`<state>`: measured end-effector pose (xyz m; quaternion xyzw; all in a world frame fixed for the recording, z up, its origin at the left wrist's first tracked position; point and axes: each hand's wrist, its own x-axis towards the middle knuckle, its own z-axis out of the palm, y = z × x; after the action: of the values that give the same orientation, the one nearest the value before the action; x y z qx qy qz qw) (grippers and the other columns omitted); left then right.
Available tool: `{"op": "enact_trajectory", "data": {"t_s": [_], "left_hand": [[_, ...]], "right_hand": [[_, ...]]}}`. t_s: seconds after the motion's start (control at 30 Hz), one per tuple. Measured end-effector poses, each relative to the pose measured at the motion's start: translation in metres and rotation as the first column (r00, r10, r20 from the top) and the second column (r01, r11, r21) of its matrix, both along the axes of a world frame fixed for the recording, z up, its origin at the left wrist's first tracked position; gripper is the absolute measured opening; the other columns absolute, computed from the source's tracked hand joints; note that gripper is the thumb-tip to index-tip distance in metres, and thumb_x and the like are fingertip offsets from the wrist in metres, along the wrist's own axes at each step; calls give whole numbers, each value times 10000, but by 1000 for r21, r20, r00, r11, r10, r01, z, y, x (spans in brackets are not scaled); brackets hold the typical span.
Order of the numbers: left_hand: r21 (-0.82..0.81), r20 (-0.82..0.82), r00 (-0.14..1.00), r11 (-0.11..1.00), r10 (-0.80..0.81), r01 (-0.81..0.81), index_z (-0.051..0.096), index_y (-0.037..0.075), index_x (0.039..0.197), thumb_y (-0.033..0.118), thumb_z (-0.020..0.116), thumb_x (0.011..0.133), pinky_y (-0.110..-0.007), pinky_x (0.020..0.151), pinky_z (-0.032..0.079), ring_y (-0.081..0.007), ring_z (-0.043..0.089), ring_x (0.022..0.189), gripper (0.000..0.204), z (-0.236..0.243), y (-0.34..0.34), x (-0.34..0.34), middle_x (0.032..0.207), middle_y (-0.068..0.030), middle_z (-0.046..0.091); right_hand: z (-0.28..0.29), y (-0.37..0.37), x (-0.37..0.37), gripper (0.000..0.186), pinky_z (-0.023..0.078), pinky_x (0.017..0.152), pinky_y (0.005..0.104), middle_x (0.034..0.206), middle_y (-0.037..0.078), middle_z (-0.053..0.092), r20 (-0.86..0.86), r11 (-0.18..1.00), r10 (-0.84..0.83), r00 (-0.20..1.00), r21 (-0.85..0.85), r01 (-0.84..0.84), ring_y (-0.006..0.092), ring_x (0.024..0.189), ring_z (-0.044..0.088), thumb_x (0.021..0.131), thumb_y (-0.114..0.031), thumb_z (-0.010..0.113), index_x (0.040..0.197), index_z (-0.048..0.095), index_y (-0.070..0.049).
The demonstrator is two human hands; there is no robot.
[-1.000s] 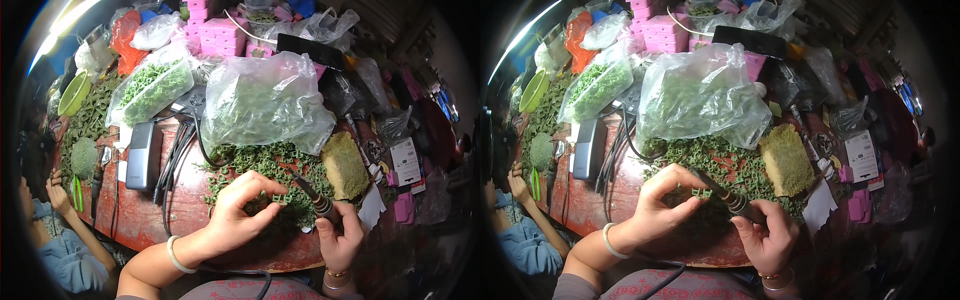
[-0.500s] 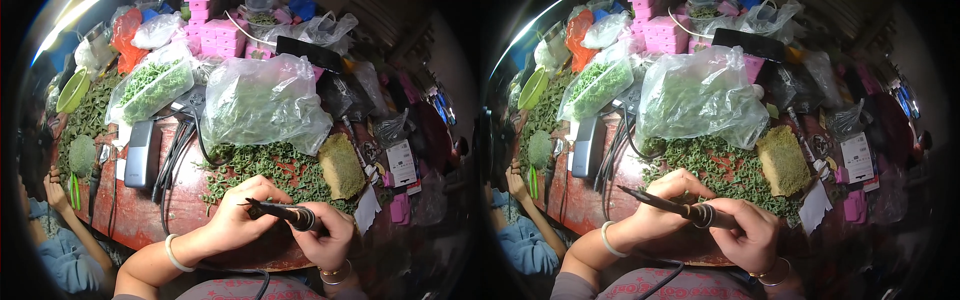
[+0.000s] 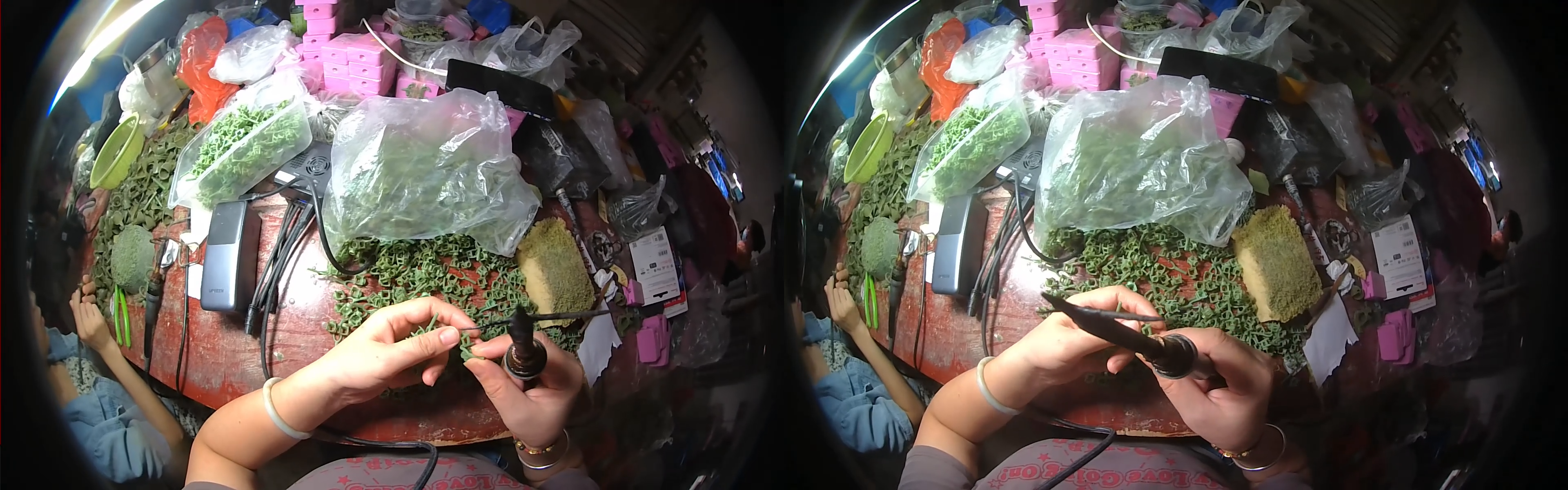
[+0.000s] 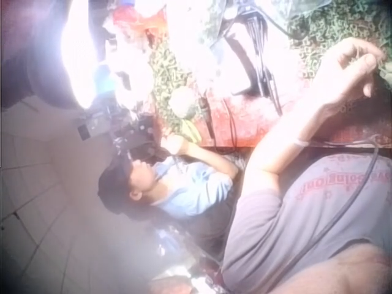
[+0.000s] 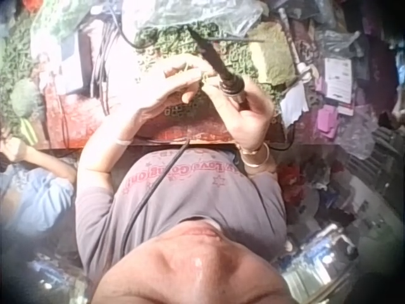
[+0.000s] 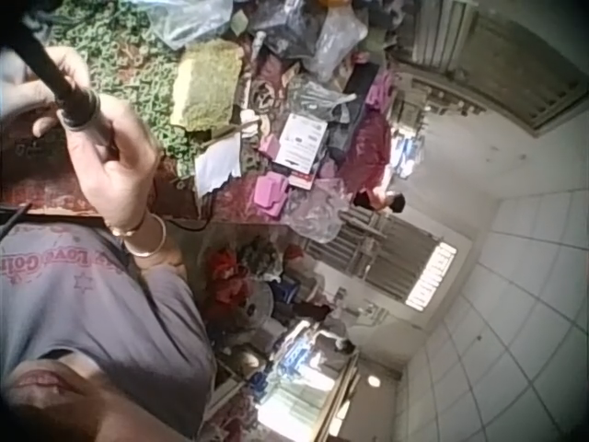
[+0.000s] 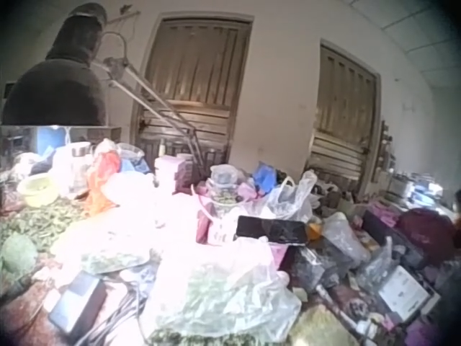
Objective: Soldering small green plastic leaf segments together using a handheld soldering tool.
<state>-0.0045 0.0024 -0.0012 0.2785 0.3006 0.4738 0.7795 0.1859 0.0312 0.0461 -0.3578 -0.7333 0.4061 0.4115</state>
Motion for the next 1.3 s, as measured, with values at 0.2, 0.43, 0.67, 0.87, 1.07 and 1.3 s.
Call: {"op": "enact_trajectory", "data": {"t_s": [0.2, 0.43, 0.67, 0.87, 1.07, 1.3], "left_hand": [[-52, 20, 994, 993, 103, -102, 585, 12, 1141, 194, 559, 977, -206, 593, 429, -82, 516, 633, 247, 2, 0, -4, 983, -91, 631], [-110, -19, 994, 988, 109, -111, 605, 37, 1133, 199, 558, 976, -183, 598, 438, -73, 543, 663, 230, 15, 2, -2, 1012, -75, 628], [-114, -81, 987, 982, 139, -148, 584, 45, 1178, 214, 521, 993, -178, 456, 335, -49, 514, 589, 258, 16, 3, 0, 826, -67, 632], [-90, -42, 995, 991, 95, -99, 576, 44, 1194, 208, 496, 1002, -167, 405, 262, -38, 439, 496, 265, 16, 3, -3, 785, -101, 633], [-84, -33, 995, 991, 97, -100, 578, 38, 1187, 204, 498, 1003, -167, 400, 266, -41, 452, 498, 261, 14, 3, -3, 787, -112, 641], [-87, -34, 994, 991, 101, -103, 579, 33, 1179, 205, 505, 1000, -168, 401, 272, -51, 493, 521, 259, 14, 3, -2, 791, -116, 643]], "right_hand": [[-19, 3, 23, 321, 349, 453, 205, 682, 3, 590, 61, 966, -118, 991, 239, 101, 53, 503, 453, 841, -305, 744, 934, 642, -15], [-48, -1, 62, 480, 403, 482, 342, 615, 58, 514, 346, 879, -385, 856, 420, 226, 238, 500, 514, 878, -507, 632, 837, 593, -30], [-44, 1, 57, 466, 422, 493, 355, 613, 59, 523, 407, 893, -337, 849, 423, 152, 254, 520, 534, 864, -498, 655, 820, 594, -38], [-47, 0, 55, 452, 422, 471, 351, 613, 59, 527, 407, 885, -349, 844, 440, 154, 255, 511, 531, 846, -486, 683, 817, 596, -43], [-46, 1, 54, 454, 420, 467, 351, 614, 66, 524, 423, 880, -346, 837, 455, 134, 257, 511, 531, 842, -483, 689, 821, 595, -40], [-47, 2, 55, 445, 421, 466, 353, 617, 70, 521, 426, 879, -343, 837, 461, 126, 260, 511, 528, 828, -467, 710, 820, 593, -38]]}}
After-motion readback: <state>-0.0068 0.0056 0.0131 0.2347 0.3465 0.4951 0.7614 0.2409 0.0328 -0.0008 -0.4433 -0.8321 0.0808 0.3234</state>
